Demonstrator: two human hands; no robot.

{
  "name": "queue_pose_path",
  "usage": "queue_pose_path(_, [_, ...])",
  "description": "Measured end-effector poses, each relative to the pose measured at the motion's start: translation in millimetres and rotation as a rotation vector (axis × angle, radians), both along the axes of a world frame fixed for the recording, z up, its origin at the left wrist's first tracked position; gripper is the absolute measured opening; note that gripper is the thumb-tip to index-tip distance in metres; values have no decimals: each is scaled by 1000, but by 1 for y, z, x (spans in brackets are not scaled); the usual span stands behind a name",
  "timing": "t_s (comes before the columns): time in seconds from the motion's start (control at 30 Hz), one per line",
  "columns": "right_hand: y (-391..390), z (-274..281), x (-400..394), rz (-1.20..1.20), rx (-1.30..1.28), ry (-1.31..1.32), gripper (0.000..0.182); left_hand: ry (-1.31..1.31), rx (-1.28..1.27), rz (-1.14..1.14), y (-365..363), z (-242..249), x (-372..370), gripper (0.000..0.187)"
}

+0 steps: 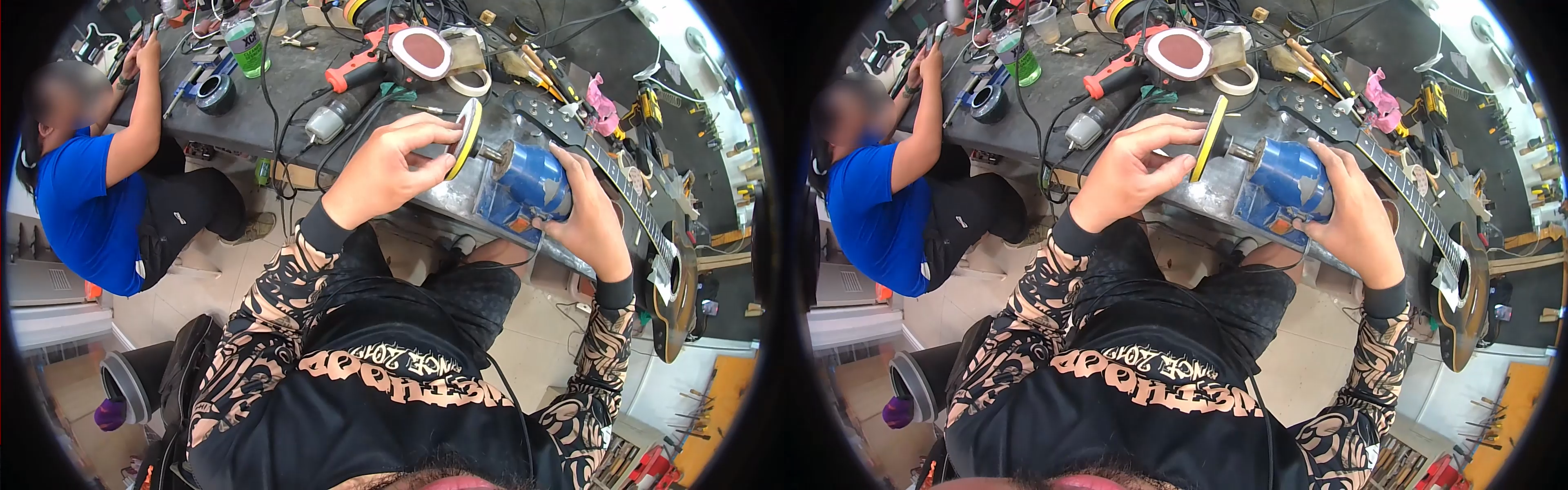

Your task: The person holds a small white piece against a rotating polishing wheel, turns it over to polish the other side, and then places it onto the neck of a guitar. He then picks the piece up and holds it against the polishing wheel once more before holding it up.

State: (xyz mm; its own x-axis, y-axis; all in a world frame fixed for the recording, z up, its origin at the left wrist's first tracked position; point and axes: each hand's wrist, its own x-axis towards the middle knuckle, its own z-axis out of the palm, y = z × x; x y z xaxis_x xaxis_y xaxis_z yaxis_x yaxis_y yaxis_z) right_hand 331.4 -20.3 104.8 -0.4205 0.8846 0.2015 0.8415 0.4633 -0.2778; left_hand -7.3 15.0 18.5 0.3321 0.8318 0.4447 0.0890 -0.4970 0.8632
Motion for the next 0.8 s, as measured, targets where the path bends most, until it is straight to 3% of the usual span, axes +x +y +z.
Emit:
queue_pose_path(0.13, [0,0,0,4,-7,15,108,2,98,29,-4,-9,8,38])
queue_pose_path(0.2, [-1,0,-1,-2,-10,17,108,10,257,175,-6,-12,17,29])
queue_pose_path(0.23, [-1,0,-1,0,-4,14,108,11,259,173,-9,-11,20,29])
queue_pose_path(0.3, [-1,-1,1,-1,5,13,107,146,184,403,-14,-3,25,14])
queue_pose_path(0.43, [0,-5,6,31,27,46,107,209,178,615,8,-3,8,12])
queue_pose_path(0.53, [-1,-7,10,42,46,92,105,307,332,834,45,13,-25,13])
queue_pose_path(0.63, [0,-8,12,47,38,109,103,283,504,933,81,79,-32,17])
queue_pose_path(0.67, [-1,-8,13,46,40,108,103,328,743,934,114,94,-32,24])
queue_pose_path(0.7, [-1,-8,13,40,33,109,104,442,701,899,140,113,-24,27])
queue_pose_path(0.73, [-1,-7,13,34,27,110,105,958,656,938,185,123,-20,30])
queue_pose_path(0.8, [-2,-9,12,20,28,106,106,938,693,873,214,121,-16,27])
